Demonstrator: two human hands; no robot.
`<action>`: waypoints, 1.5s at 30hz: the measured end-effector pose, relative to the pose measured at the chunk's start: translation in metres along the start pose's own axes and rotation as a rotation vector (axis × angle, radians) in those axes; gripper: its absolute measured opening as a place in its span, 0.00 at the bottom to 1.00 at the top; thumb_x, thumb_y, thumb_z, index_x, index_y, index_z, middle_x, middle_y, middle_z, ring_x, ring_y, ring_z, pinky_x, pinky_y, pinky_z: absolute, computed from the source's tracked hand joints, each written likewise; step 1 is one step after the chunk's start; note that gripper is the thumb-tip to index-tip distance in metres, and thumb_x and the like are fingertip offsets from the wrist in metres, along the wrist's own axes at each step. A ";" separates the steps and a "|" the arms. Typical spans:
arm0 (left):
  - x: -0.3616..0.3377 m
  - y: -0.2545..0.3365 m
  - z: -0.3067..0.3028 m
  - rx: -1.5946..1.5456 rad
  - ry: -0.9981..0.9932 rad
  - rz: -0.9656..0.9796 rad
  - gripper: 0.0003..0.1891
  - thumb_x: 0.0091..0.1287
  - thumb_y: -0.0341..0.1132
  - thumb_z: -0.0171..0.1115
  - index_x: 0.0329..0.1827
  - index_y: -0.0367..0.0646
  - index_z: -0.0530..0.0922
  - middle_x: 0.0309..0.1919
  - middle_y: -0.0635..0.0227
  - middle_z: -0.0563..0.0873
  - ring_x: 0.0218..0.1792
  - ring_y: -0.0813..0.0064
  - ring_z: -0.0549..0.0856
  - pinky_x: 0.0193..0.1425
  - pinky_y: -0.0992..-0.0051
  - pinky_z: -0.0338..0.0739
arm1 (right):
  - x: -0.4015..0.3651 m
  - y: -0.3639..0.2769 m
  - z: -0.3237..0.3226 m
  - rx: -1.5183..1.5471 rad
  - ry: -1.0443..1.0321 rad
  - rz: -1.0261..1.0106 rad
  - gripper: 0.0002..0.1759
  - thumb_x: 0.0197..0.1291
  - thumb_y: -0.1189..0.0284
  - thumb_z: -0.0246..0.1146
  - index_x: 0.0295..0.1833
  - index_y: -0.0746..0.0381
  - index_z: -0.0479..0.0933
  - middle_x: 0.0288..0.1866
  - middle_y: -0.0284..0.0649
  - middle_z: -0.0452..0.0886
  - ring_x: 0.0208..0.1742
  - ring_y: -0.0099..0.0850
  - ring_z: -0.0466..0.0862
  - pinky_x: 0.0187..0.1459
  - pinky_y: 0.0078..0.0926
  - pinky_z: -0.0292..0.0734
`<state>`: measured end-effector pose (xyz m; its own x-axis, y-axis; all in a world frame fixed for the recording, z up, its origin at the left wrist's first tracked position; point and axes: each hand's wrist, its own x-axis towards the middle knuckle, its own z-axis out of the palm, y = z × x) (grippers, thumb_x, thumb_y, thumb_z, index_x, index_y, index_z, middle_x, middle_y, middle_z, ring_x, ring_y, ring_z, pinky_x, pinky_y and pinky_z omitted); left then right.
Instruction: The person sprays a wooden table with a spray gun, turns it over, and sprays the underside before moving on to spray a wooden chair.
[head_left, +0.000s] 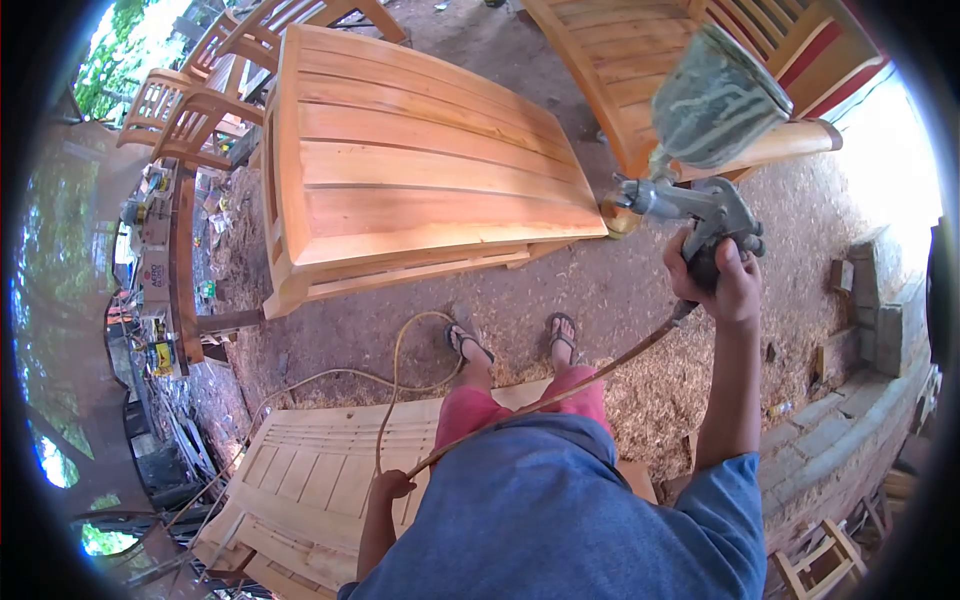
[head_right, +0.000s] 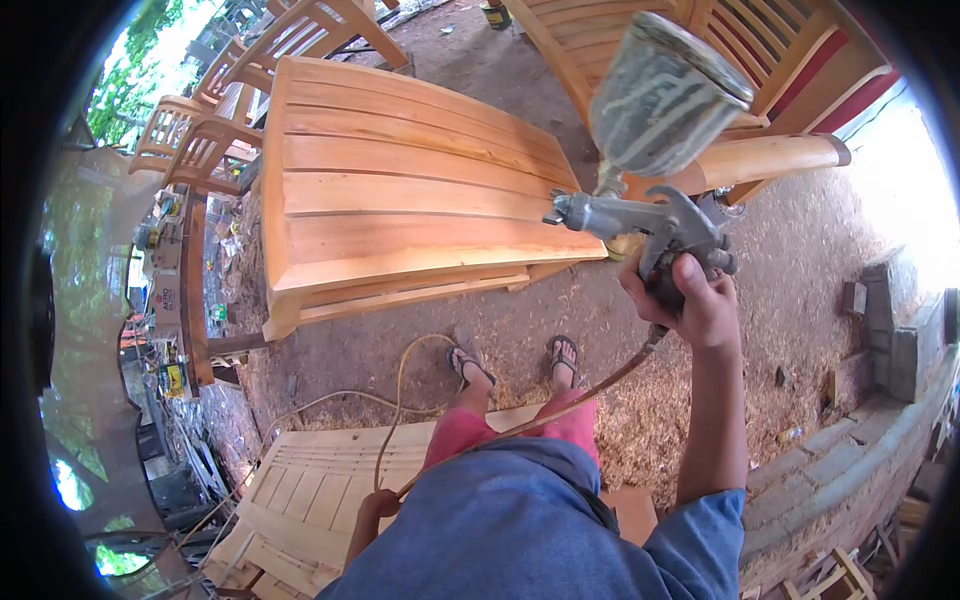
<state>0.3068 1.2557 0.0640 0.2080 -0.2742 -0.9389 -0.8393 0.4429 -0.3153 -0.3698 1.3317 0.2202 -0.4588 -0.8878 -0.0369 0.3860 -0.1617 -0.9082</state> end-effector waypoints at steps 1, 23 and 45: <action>0.006 -0.004 0.005 0.004 -0.005 0.017 0.26 0.61 0.56 0.62 0.52 0.45 0.84 0.52 0.56 0.86 0.55 0.57 0.84 0.59 0.60 0.78 | 0.000 -0.001 0.006 0.009 0.042 0.002 0.34 0.62 0.42 0.60 0.35 0.67 0.73 0.18 0.34 0.70 0.13 0.16 0.64 0.15 0.15 0.54; -0.006 0.021 -0.061 -0.156 0.289 0.130 0.24 0.65 0.54 0.56 0.43 0.39 0.84 0.41 0.48 0.87 0.46 0.47 0.85 0.53 0.54 0.79 | -0.037 0.148 -0.067 -1.053 0.632 0.362 0.24 0.66 0.57 0.60 0.62 0.58 0.77 0.34 0.60 0.81 0.40 0.51 0.85 0.40 0.41 0.77; -0.006 0.014 -0.070 -0.045 0.249 0.130 0.22 0.63 0.52 0.59 0.40 0.39 0.85 0.39 0.48 0.87 0.44 0.49 0.86 0.51 0.55 0.79 | -0.079 0.070 -0.050 -0.255 0.362 0.276 0.13 0.66 0.65 0.64 0.37 0.66 0.78 0.22 0.28 0.74 0.19 0.14 0.67 0.20 0.17 0.59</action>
<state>0.2587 1.2037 0.0752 -0.0279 -0.4216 -0.9063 -0.8736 0.4509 -0.1829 -0.3466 1.4122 0.1387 -0.6324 -0.6690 -0.3905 0.3455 0.2077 -0.9152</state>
